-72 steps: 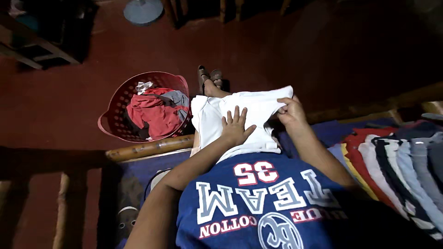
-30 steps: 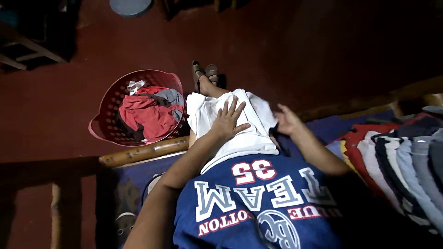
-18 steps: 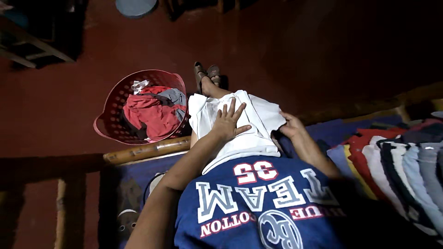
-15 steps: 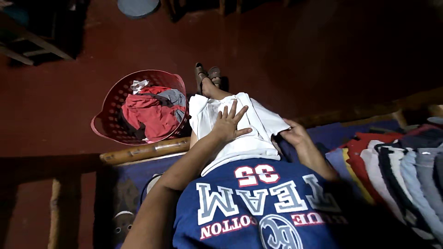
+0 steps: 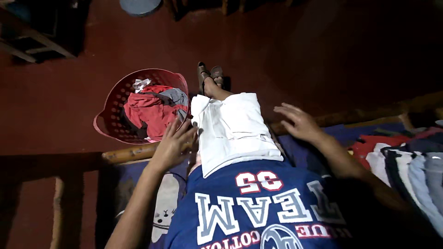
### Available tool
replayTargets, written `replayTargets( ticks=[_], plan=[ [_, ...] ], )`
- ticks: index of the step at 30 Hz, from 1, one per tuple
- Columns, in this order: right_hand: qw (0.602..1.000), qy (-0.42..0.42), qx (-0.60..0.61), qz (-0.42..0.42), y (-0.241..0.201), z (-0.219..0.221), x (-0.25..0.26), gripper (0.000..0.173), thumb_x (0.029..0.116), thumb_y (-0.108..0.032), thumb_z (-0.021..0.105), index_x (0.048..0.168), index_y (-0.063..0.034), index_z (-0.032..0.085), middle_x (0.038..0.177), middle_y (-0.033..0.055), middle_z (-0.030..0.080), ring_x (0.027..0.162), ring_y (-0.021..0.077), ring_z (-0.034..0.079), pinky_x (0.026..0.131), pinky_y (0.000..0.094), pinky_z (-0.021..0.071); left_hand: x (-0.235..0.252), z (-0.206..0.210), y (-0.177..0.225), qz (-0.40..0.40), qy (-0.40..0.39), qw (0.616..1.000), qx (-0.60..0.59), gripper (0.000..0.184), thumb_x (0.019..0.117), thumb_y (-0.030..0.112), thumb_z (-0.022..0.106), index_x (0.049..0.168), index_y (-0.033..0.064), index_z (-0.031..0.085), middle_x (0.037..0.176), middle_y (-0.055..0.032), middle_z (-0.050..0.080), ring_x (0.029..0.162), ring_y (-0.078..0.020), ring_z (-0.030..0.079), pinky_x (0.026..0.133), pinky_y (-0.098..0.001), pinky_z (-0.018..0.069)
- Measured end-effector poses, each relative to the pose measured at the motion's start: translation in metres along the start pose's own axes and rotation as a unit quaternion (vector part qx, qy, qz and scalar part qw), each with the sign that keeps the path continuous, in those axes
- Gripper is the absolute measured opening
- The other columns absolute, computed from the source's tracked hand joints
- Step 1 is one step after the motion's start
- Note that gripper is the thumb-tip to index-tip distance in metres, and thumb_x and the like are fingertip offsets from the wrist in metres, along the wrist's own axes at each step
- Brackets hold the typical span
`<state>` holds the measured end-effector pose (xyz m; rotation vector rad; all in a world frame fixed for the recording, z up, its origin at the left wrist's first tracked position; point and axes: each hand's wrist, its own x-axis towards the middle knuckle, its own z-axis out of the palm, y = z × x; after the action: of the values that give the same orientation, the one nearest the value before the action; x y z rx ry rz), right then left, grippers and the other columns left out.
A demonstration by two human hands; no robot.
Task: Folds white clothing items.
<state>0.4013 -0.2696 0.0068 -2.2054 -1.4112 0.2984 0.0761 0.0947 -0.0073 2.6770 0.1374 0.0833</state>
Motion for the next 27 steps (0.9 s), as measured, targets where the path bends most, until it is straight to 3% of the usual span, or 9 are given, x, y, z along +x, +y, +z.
replayTargets(
  ticks=[2,5,9,11,14,18,22,25,27],
  plan=[
    [0.998,-0.051,-0.009,-0.042,-0.005,0.019,0.007,0.067,0.0868,-0.014,0.07,0.15,-0.0055,0.049,0.159,0.0134,0.044,0.152,0.0366,0.031,0.122,0.0579,0.0294,-0.021,0.017,0.008,0.038,0.014,0.999,-0.013,0.072,0.0842,0.038,0.077,0.151,0.0285,0.051,0.165,-0.0122,0.032,0.154,-0.0442,0.02,0.118,-0.0683,0.0262],
    [0.98,-0.088,-0.05,-0.17,-0.029,0.03,0.028,0.071,0.0759,-0.007,0.071,0.145,-0.0169,0.058,0.161,0.007,0.042,0.154,0.0384,0.023,0.121,0.0675,0.0198,-0.016,0.037,0.027,0.13,0.04,0.989,-0.05,0.041,0.0992,0.029,0.06,0.14,0.0279,0.062,0.155,-0.0031,0.05,0.151,-0.0322,0.035,0.123,-0.0613,0.0251],
    [0.951,-0.169,0.008,-0.259,-0.035,0.018,0.042,0.048,0.0855,-0.002,0.052,0.125,-0.0166,0.074,0.142,0.0006,0.063,0.148,0.029,0.041,0.124,0.0626,0.0198,-0.002,0.012,0.034,0.146,-0.013,0.979,-0.142,0.031,0.1019,0.017,0.049,0.12,0.0078,0.073,0.124,-0.0062,0.073,0.128,-0.0239,0.062,0.116,-0.0468,0.0428],
    [0.953,-0.201,0.11,-0.2,-0.039,-0.001,0.039,0.042,0.0908,-0.004,0.048,0.126,-0.0055,0.071,0.132,0.007,0.069,0.135,0.0239,0.056,0.122,0.0519,0.0319,0.0,-0.019,0.046,0.081,-0.007,0.973,-0.215,0.03,0.1006,0.017,0.051,0.112,0.0009,0.074,0.112,-0.0093,0.076,0.113,-0.0167,0.069,0.104,-0.0389,0.0526],
    [0.954,-0.116,0.265,0.078,-0.053,-0.002,0.03,0.023,0.0978,-0.006,0.059,0.117,0.0037,0.067,0.108,0.0098,0.071,0.101,0.0124,0.067,0.093,0.0338,0.0549,0.01,-0.026,0.053,-0.089,0.092,0.921,-0.369,0.019,0.0975,0.013,0.055,0.1,0.001,0.07,0.088,0.0001,0.07,0.077,-0.0021,0.064,0.073,-0.0253,0.056],
    [0.932,-0.027,0.254,0.257,-0.042,0.028,0.062,0.029,0.1045,-0.025,0.058,0.112,0.0028,0.065,0.092,0.0158,0.069,0.083,0.0218,0.068,0.08,0.0456,0.058,0.021,0.028,0.025,-0.223,0.091,0.852,-0.466,0.057,0.106,0.046,0.043,0.148,0.0082,0.046,0.134,-0.0107,0.061,0.114,-0.0177,0.062,0.098,-0.0427,0.0526],
    [0.99,0.003,-0.053,0.127,-0.065,0.022,0.064,0.035,0.0983,-0.016,0.061,0.129,0.002,0.059,0.133,0.0229,0.061,0.123,0.0412,0.059,0.104,0.064,0.0436,0.004,0.056,0.031,-0.184,0.13,0.834,-0.504,0.075,0.0893,0.009,0.076,0.15,0.0022,0.033,0.126,-0.0166,0.065,0.106,-0.0232,0.07,0.091,-0.0414,0.0606],
    [0.995,-0.032,-0.071,-0.056,-0.117,0.043,0.072,0.078,0.0887,-0.051,0.071,0.151,-0.0106,0.049,0.156,0.0144,0.047,0.147,0.0377,0.038,0.12,0.065,0.0233,0.014,0.022,0.041,-0.142,0.125,0.85,-0.491,0.069,0.0865,0.003,0.075,0.145,-0.0022,0.038,0.125,-0.0144,0.065,0.104,-0.0206,0.07,0.086,-0.0382,0.0624],
    [0.991,-0.103,-0.032,-0.077,-0.142,0.072,0.087,0.086,0.0841,-0.048,0.08,0.154,-0.0133,0.044,0.149,0.0139,0.055,0.136,0.0364,0.052,0.111,0.0649,0.0385,0.038,-0.015,0.049,-0.069,0.121,0.875,-0.464,0.069,0.0848,0.01,0.077,0.144,-0.0009,0.043,0.131,-0.0099,0.062,0.109,-0.0161,0.067,0.087,-0.0339,0.0613]
  ],
)
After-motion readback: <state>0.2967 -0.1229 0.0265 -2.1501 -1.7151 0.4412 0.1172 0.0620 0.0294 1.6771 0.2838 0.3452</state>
